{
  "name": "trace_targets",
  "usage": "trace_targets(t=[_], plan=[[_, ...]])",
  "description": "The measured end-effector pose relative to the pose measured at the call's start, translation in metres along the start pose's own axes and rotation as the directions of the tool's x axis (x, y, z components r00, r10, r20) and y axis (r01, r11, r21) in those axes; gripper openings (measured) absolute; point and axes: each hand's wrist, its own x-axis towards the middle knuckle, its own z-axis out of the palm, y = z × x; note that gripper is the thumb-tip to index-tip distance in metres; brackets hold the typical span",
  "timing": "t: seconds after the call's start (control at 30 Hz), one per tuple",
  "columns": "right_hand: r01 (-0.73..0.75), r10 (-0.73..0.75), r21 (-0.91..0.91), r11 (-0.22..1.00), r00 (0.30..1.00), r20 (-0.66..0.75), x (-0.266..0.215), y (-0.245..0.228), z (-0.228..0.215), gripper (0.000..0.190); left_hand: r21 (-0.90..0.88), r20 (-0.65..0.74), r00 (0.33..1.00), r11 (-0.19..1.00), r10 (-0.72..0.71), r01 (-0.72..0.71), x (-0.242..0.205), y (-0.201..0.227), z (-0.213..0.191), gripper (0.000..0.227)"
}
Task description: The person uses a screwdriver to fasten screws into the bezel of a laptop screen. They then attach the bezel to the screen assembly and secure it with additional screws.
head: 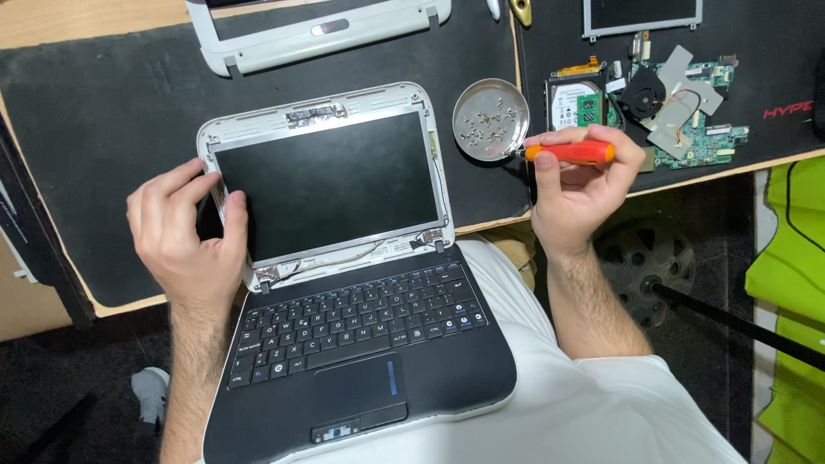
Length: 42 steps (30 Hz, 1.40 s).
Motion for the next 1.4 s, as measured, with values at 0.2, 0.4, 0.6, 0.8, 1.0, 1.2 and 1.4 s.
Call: trace_targets(t=[0.2,0.4,0.6,0.8,1.0,1.2,1.4], plan=[[-0.027,0.026,0.005,1.0,0.995,0.096,0.016,-0.011,0.01,0.038,0.001,-0.006,1.0,1.0,-0.014,0.014,0.0,0.001,0.0,0.013],[-0.005,0.01,-0.031,1.0,0.987,0.162,0.018,-0.005,0.019,0.043,0.002,-0.008,1.0,1.0,-0.022,0.022,0.0,0.002,0.0,0.014],[0.058,-0.038,-0.096,0.994,0.979,0.198,0.018,-0.008,0.021,0.042,-0.001,-0.005,1.0,1.0,-0.024,0.024,0.001,0.001,0.0,0.016],[0.071,-0.052,-0.087,0.994,0.977,0.208,0.019,-0.009,0.023,0.044,-0.002,-0.011,1.0,1.0,-0.02,0.02,0.002,0.002,0.0,0.016],[0.088,-0.067,-0.103,0.991,0.979,0.192,0.02,-0.01,0.022,0.041,0.0,-0.01,1.0,1.0,-0.02,0.02,0.002,0.002,-0.001,0.017],[0.057,-0.037,-0.094,0.994,0.978,0.204,0.019,-0.009,0.023,0.043,0.003,-0.004,0.999,0.999,-0.033,0.033,0.001,0.002,-0.001,0.017],[0.066,-0.042,-0.105,0.992,0.976,0.215,0.022,-0.011,0.024,0.039,0.02,-0.007,0.999,0.999,-0.035,0.036,0.0,0.001,0.0,0.017]])
